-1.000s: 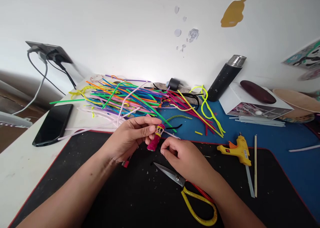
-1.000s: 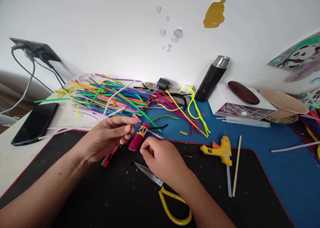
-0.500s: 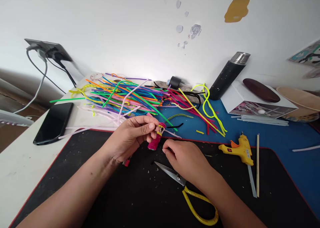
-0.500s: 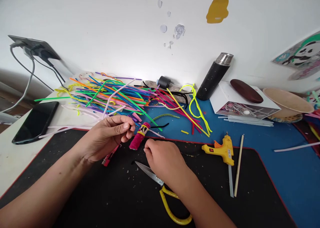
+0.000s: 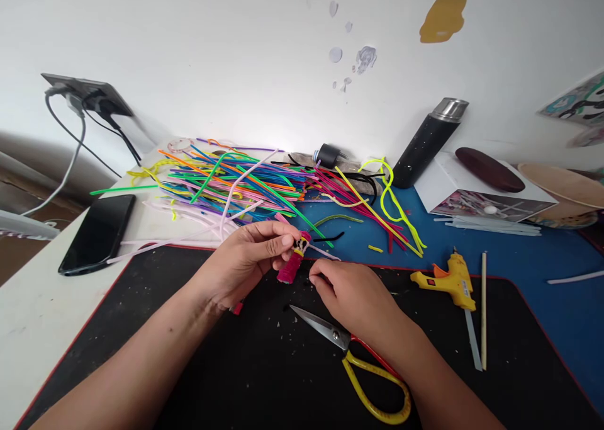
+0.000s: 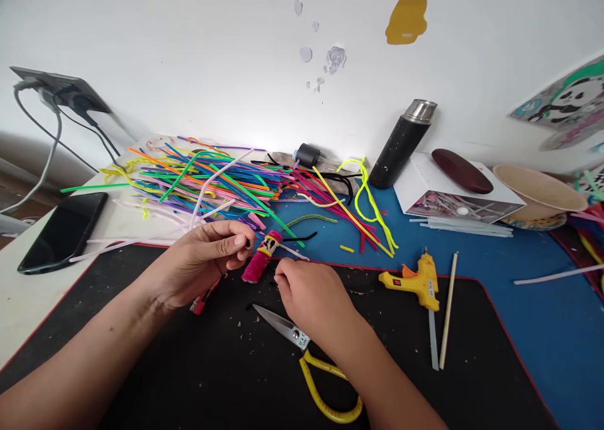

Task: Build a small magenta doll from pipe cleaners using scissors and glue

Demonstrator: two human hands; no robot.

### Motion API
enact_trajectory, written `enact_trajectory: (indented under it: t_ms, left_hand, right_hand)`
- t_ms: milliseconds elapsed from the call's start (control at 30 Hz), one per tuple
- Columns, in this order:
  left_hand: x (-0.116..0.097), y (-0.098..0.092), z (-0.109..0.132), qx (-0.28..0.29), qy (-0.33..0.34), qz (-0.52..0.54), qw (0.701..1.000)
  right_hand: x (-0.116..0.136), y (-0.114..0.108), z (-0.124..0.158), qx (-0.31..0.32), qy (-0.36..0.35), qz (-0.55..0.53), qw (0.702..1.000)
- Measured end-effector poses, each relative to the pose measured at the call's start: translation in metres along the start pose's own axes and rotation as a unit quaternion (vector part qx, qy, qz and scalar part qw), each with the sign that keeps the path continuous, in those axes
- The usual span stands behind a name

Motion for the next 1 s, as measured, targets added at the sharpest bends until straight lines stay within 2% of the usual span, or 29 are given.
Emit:
enact_trajectory:
  t_ms: [133, 233, 467, 600, 700, 1000]
  left_hand:
    - [0.001, 0.001, 0.000, 0.005, -0.008, 0.001, 1.000]
    - [0.002, 0.001, 0.000, 0.011, -0.007, 0.004, 1.000]
    - [0.003, 0.002, 0.000, -0.005, 0.014, -0.023, 1.000]
    - [0.006, 0.006, 0.000, -0.007, 0.018, -0.042, 0.999]
    - [0.008, 0.008, 0.000, -0.008, 0.021, -0.048, 0.999]
    - [0.015, 0.009, 0.000, 0.001, 0.022, -0.072, 0.997]
  right_hand:
    - [0.001, -0.002, 0.001, -0.016, -0.009, -0.035, 0.999]
    - [0.003, -0.007, 0.003, -0.046, -0.015, -0.104, 0.993]
    - [0.000, -0.019, 0.007, -0.136, 0.000, -0.276, 0.952]
    - [0.000, -0.019, 0.008, -0.151, 0.007, -0.336, 0.930]
    - [0.002, -0.018, 0.008, -0.157, 0.003, -0.350, 0.924]
    - [0.006, -0.016, 0.010, -0.194, -0.019, -0.313, 0.930]
Point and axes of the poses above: each hand's wrist, its own z-axis away from the middle knuckle, its own y-axis out of the palm, x = y × z, the point moved 5 cm from there along -z, towards the middle knuckle, and after that the axes turned 3 degrees about x, right-handed, at the moved point
